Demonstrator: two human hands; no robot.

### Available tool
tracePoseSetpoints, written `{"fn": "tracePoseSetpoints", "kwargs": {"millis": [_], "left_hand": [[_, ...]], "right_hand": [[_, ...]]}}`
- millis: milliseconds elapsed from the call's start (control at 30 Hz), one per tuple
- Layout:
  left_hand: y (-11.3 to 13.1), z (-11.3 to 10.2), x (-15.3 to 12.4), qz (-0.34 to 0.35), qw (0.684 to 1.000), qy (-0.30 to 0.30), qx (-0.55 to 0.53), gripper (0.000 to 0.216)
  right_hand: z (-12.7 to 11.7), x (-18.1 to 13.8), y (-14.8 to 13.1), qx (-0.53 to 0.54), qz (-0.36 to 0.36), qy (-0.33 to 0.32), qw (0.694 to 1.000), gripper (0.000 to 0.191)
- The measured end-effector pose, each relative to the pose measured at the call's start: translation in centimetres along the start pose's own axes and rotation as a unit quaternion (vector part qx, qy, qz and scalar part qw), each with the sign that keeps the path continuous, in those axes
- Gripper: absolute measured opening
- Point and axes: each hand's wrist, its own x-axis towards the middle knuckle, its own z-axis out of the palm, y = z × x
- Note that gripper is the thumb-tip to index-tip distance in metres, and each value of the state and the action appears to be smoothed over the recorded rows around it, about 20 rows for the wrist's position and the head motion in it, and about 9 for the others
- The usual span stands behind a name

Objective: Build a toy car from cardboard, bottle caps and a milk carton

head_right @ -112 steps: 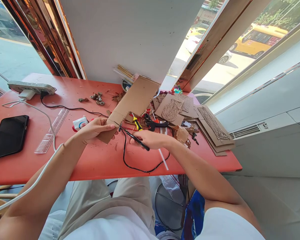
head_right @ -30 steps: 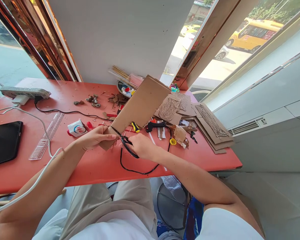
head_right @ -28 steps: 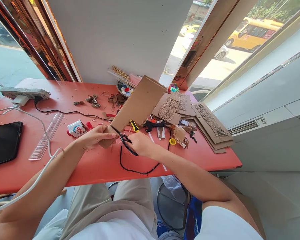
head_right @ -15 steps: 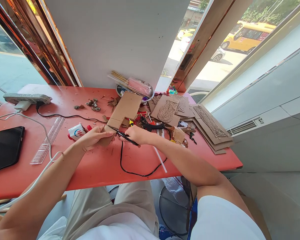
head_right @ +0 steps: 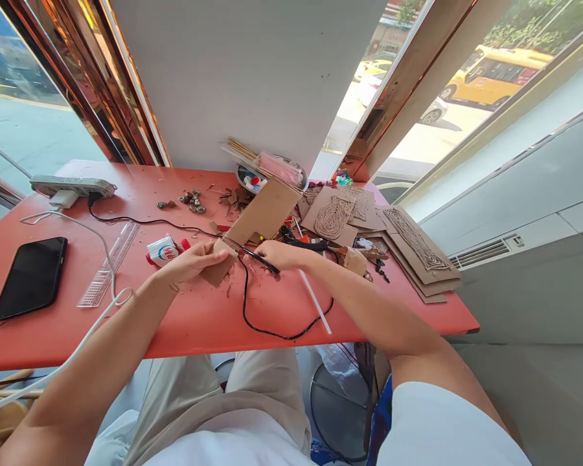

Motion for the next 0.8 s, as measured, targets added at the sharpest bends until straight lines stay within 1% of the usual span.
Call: {"fn": "tracePoseSetpoints", "kwargs": {"millis": [67, 100, 133, 200, 267, 333, 367, 433, 500, 600, 700, 733, 800], "left_hand": [[-0.1, -0.2, 0.2, 0.053, 0.996, 0.075, -0.016, 0.061], [-0.3, -0.4, 0.3, 0.078, 0.989, 0.125, -0.027, 0.062], [-0.5, -0.6, 0.6, 0.099, 0.979, 0.174, -0.037, 0.061], [-1.0, -1.0, 1.0, 0.129, 0.957, 0.256, -0.049, 0.06], [-1.5, -1.1, 1.4, 0.149, 0.94, 0.303, -0.049, 0.062], [-2.0, -0.8, 1.6, 0.166, 0.933, 0.316, -0.048, 0.066], [-2.1, -0.5, 1.7, 0.171, 0.934, 0.31, -0.05, 0.069], [-2.0, 0.0, 1.7, 0.171, 0.943, 0.28, -0.055, 0.074], [-1.7, 0.2, 1.6, 0.17, 0.951, 0.253, -0.055, 0.077], [-0.8, 0.1, 1.2, 0.183, 0.953, 0.237, -0.037, 0.073], [0.1, -0.3, 0.7, 0.203, 0.949, 0.241, -0.001, 0.06], [0.3, -0.4, 0.6, 0.206, 0.947, 0.246, 0.009, 0.056], [0.5, -0.7, 0.4, 0.208, 0.943, 0.26, 0.02, 0.054]], "right_hand": [[0.2, -0.7, -0.4, 0.054, -0.024, -0.007, 0.998, 0.083], [0.4, -1.1, -0.8, 0.076, -0.044, 0.008, 0.996, 0.084], [0.7, -1.4, -1.2, 0.092, -0.065, 0.038, 0.993, 0.085], [1.7, -1.6, -2.1, 0.114, -0.091, 0.13, 0.981, 0.081], [3.0, -1.5, -3.1, 0.126, -0.094, 0.22, 0.963, 0.071], [4.5, -1.0, -3.8, 0.139, -0.091, 0.282, 0.945, 0.062], [5.1, -0.6, -4.1, 0.146, -0.092, 0.305, 0.936, 0.057], [6.0, 0.1, -4.4, 0.156, -0.089, 0.346, 0.921, 0.049], [6.2, 0.7, -4.6, 0.161, -0.078, 0.372, 0.911, 0.039], [5.6, 1.3, -4.6, 0.166, -0.048, 0.389, 0.905, 0.028], [4.7, 1.8, -4.4, 0.165, -0.045, 0.407, 0.897, 0.022], [4.6, 1.9, -4.2, 0.165, -0.052, 0.408, 0.896, 0.023], [4.5, 2.1, -3.7, 0.178, -0.072, 0.391, 0.9, 0.033]]}}
